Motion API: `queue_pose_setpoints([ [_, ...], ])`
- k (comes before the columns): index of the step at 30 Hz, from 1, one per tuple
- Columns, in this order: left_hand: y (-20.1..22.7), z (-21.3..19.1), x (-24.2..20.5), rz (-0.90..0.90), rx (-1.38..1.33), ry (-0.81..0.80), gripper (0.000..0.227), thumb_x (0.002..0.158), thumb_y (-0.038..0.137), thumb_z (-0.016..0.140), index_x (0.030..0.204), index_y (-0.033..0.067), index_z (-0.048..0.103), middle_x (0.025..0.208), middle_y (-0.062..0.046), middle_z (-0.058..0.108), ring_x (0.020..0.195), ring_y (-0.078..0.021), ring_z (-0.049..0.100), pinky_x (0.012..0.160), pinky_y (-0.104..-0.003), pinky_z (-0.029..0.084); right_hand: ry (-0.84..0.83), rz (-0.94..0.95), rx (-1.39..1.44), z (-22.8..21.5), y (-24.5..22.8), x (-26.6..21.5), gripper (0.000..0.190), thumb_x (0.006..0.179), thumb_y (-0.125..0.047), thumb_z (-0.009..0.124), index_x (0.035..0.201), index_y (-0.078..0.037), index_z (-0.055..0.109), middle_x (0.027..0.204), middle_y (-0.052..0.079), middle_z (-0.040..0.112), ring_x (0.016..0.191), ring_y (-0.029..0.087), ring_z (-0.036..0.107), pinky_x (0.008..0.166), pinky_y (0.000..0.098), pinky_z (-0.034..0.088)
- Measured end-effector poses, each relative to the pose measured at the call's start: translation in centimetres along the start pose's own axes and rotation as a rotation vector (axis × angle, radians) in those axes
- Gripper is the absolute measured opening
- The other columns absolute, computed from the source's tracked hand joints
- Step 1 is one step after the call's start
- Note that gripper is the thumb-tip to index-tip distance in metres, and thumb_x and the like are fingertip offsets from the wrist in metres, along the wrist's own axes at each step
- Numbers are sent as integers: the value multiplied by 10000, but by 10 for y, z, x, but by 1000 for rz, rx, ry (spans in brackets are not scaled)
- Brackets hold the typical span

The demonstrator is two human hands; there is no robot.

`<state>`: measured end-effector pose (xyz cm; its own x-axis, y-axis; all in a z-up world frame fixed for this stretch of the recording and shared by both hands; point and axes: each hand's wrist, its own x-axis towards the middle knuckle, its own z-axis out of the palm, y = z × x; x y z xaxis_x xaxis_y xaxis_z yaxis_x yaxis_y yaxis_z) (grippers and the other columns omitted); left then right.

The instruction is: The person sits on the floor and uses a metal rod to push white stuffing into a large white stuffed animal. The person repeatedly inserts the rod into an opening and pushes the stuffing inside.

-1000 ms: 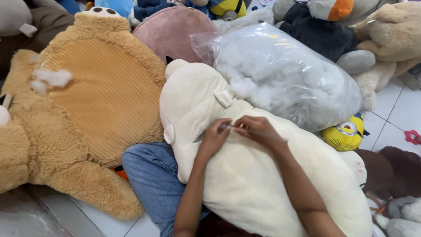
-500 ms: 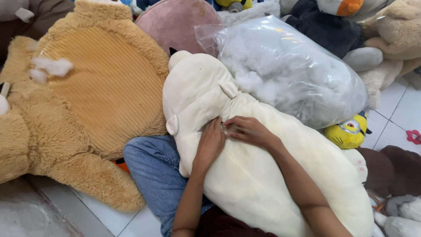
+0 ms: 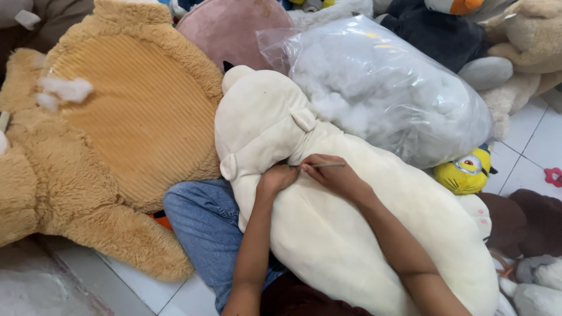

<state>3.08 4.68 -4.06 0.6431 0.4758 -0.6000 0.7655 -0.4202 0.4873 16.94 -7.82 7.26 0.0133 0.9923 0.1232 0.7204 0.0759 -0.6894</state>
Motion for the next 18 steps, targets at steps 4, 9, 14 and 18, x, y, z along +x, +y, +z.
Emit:
queue_pose_setpoints([
  [4, 1, -7, -14, -76, -77, -104, 911, 878, 647, 251, 1302, -57, 644, 1370, -264, 603, 1358, -355, 528, 1145, -424, 399, 181, -67, 74, 9, 59, -8, 155, 985, -228, 694, 924, -89, 726, 691, 75, 750, 658, 259, 742, 653, 356, 582],
  [9, -17, 23, 3, 160, 132, 209, 456, 976, 226, 390, 928, -65, 737, 863, -285, 732, 851, -421, 743, 721, -492, 575, 882, -141, 158, -29, 111, -13, 651, 1046, -618, 413, 755, -128, 728, 651, 16, 657, 601, 203, 581, 691, 304, 494],
  [14, 88, -74, -106, 310, 134, 629, 316, 950, -6, 490, 1231, -47, 628, 948, -211, 690, 873, -351, 700, 761, -436, 564, 1212, 119, 442, -45, 151, -10, 506, 1123, -427, 467, 850, -49, 665, 794, 65, 616, 604, 120, 561, 650, 246, 490],
  [18, 125, -91, 18, 549, 11, 758, 526, 1025, 150, 551, 1492, -38, 398, 1419, -306, 523, 1258, -439, 584, 1063, -489, 509, 1213, -103, 278, -37, 140, -2, 494, 1147, -325, 431, 797, -15, 589, 831, 114, 572, 818, 248, 623, 868, 365, 511],
])
